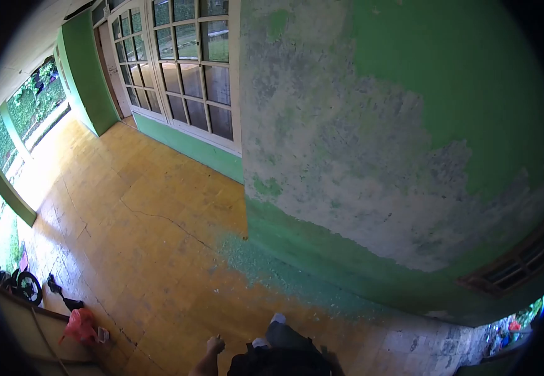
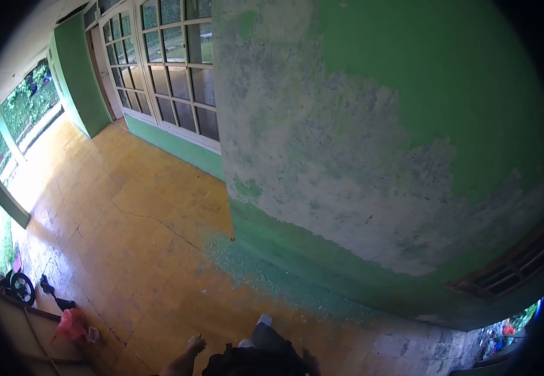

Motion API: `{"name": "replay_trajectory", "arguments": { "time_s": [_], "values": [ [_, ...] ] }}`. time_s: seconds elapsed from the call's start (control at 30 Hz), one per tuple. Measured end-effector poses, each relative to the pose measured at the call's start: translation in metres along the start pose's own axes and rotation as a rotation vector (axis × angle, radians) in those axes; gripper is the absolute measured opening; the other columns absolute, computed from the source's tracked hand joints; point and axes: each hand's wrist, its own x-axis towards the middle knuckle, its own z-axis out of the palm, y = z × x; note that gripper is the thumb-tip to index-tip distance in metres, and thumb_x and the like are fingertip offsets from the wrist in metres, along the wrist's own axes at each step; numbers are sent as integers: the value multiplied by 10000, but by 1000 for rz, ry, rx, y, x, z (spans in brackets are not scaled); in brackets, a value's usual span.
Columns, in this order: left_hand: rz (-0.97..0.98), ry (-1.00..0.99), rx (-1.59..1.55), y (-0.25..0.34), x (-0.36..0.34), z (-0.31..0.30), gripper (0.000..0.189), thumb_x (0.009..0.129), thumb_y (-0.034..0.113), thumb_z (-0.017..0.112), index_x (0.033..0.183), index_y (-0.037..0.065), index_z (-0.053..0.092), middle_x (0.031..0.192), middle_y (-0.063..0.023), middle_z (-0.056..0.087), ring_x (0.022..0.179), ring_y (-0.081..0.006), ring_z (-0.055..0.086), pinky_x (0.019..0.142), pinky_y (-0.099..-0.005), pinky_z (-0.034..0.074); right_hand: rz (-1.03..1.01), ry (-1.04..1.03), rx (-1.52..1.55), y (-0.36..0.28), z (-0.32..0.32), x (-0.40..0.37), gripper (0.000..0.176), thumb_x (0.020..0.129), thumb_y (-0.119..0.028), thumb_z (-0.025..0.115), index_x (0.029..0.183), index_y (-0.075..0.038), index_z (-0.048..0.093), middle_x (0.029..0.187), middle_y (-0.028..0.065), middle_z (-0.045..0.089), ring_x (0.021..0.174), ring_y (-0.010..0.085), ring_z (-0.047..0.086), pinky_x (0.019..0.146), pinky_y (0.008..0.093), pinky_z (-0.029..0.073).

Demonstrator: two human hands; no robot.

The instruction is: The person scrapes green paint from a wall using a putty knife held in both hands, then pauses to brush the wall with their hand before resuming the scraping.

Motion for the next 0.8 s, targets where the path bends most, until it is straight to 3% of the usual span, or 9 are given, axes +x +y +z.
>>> {"name": "replay_trajectory", "arguments": {
  "time_s": [0.07, 0.13, 0.2, 0.27, 0.33, 0.4, 0.57, 0.73, 0.8],
  "values": [
    [490, -22, 561, 44, 63, 5, 307, 945, 252, 536, 895, 40, 752, 837, -163, 745, 776, -359, 743, 739, -481, 598, 764, -226, 647, -24, -64, 61, 364, 944, -329, 633, 1108, -5, 662, 837, 191, 712, 771, 318, 742, 627, 514, 567],
    [578, 76, 458, 109, 93, 5, 279, 927, 236, 546, 890, 67, 765, 883, -202, 733, 821, -405, 731, 736, -512, 593, 577, -190, 479, -69, -155, 103, 511, 904, -268, 592, 1326, 20, 590, 891, 262, 732, 815, 362, 751, 767, 472, 592],
    [602, 92, 291, 171, 88, -12, 319, 924, 274, 541, 928, 39, 757, 857, -236, 725, 813, -417, 724, 730, -512, 579, 315, 288, 339, -105, -187, 153, 600, 886, -228, 581, 1437, 3, 519, 881, 248, 731, 764, 365, 743, 721, 475, 584],
    [556, 152, -13, 226, 83, -26, 338, 909, 309, 556, 939, 48, 769, 858, -242, 730, 791, -396, 730, 709, -479, 575, 175, 344, 526, -121, -198, 220, 654, 877, -189, 602, 1496, -27, 464, 680, 137, 673, 492, 229, 652, 487, 393, 520],
    [569, 75, -109, 254, 81, -44, 327, 903, 316, 577, 954, 63, 778, 835, -222, 735, 746, -345, 736, 681, -444, 570, 107, 315, 671, -214, -293, 224, 691, 866, -179, 596, 1525, -52, 431, 673, 127, 654, 491, 222, 647, 486, 385, 509],
    [507, -59, -189, 289, 61, -72, 301, 914, 295, 592, 986, 70, 778, 787, -188, 737, 689, -283, 733, 646, -414, 566, -124, 496, 597, -254, -304, 273, 700, 886, -167, 585, 1555, -83, 398, 646, 112, 617, 474, 195, 614, 476, 366, 490],
    [512, -102, -498, 329, 51, -138, 321, 996, 286, 555, 1036, 27, 741, 723, -90, 689, 562, -172, 639, 533, -328, 510, -349, 357, 877, -434, -448, 236, 690, 932, -142, 600, 1584, -135, 374, 731, 31, 574, 550, 105, 554, 524, 315, 479],
    [477, -107, -714, 391, 52, -215, 377, 1037, 313, 508, 1016, 5, 725, 735, -68, 670, 536, -152, 610, 497, -303, 473, -418, 284, 992, -510, -514, 218, 699, 920, -115, 616, 1575, -99, 374, 790, 56, 594, 654, 104, 513, 649, 269, 474],
    [496, -121, -660, 418, 61, -242, 367, 1046, 295, 485, 1039, 6, 711, 745, -72, 665, 516, -148, 590, 496, -314, 471, -349, 309, 1091, -516, -533, 210, 696, 931, -83, 612, 1583, -111, 371, 758, 12, 566, 613, 73, 486, 592, 251, 452]
  ]
}}
